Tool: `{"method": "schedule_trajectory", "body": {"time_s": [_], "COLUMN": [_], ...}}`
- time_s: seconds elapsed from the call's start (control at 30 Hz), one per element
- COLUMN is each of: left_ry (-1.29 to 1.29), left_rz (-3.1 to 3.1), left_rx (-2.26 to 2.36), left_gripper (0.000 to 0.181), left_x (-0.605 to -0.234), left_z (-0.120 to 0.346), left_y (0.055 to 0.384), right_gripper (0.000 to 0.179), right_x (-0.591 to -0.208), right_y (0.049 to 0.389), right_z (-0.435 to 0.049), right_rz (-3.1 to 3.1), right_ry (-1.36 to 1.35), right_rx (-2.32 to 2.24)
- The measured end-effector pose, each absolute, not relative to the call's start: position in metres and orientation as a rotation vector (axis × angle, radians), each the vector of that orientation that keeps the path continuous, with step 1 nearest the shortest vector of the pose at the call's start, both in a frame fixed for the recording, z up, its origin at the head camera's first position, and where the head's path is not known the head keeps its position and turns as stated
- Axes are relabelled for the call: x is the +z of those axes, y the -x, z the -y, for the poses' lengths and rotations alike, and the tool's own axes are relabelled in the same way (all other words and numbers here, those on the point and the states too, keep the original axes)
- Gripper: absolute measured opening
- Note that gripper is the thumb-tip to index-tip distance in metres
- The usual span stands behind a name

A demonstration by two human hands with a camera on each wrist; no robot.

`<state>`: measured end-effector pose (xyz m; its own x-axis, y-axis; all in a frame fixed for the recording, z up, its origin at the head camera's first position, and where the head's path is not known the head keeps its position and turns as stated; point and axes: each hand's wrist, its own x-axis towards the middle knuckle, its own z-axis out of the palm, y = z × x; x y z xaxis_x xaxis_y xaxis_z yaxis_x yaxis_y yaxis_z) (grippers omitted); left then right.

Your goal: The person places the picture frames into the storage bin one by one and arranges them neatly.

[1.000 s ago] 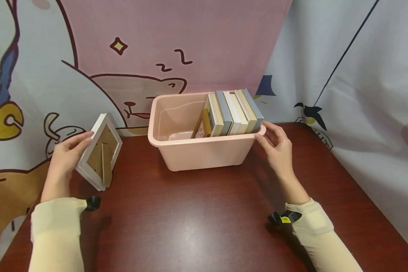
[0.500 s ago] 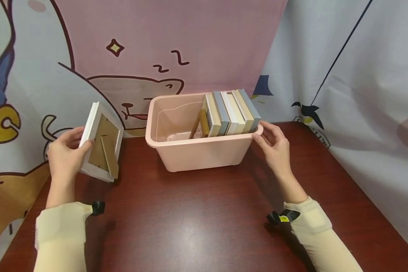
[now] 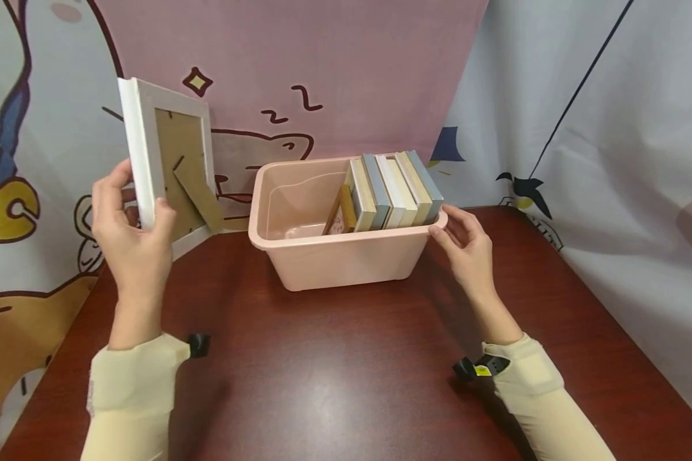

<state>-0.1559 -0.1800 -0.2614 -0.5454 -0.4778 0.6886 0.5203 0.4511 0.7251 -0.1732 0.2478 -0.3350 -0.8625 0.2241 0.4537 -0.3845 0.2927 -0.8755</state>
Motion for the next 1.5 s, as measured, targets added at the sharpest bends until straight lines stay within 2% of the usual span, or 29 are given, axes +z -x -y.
{"method": "schedule_trajectory", "body": {"time_s": [0.33,0.43,0.7,0.97,1.27,1.5], "left_ry": [0.318,0.393,0.439,0.402,0.438,0.380], "left_rz": [1.514,1.528,1.648,1.679,1.719,2.070], "left_rx": [-1.400,-1.415,-1.659,-1.936,-2.107,-2.145], "left_gripper": [0.055,0.051,0.046,0.052,0.046,0.048], "left_x": [-0.273,-0.278,-0.288,-0.279,-0.279,-0.278], "left_z": [0.110,0.092,0.049,0.029,0.018,0.012], "left_y": [0.183,0.190,0.203,0.219,0.232,0.233], "right_gripper": [0.044,0.044,0.044,0.044,0.044,0.044], "right_x": [-0.335,-0.335,-0.335,-0.336,-0.337,-0.337], "right_y": [0.173,0.173,0.173,0.173,0.173,0.174], "right_z": [-0.248,-0.248,-0.247,-0.248,-0.246,-0.247], "right_rz": [2.065,2.066,2.064,2.071,2.069,2.054], "right_ry": [-0.142,-0.141,-0.148,-0.138,-0.142,-0.145], "right_rx": [1.605,1.602,1.604,1.599,1.608,1.606]}}
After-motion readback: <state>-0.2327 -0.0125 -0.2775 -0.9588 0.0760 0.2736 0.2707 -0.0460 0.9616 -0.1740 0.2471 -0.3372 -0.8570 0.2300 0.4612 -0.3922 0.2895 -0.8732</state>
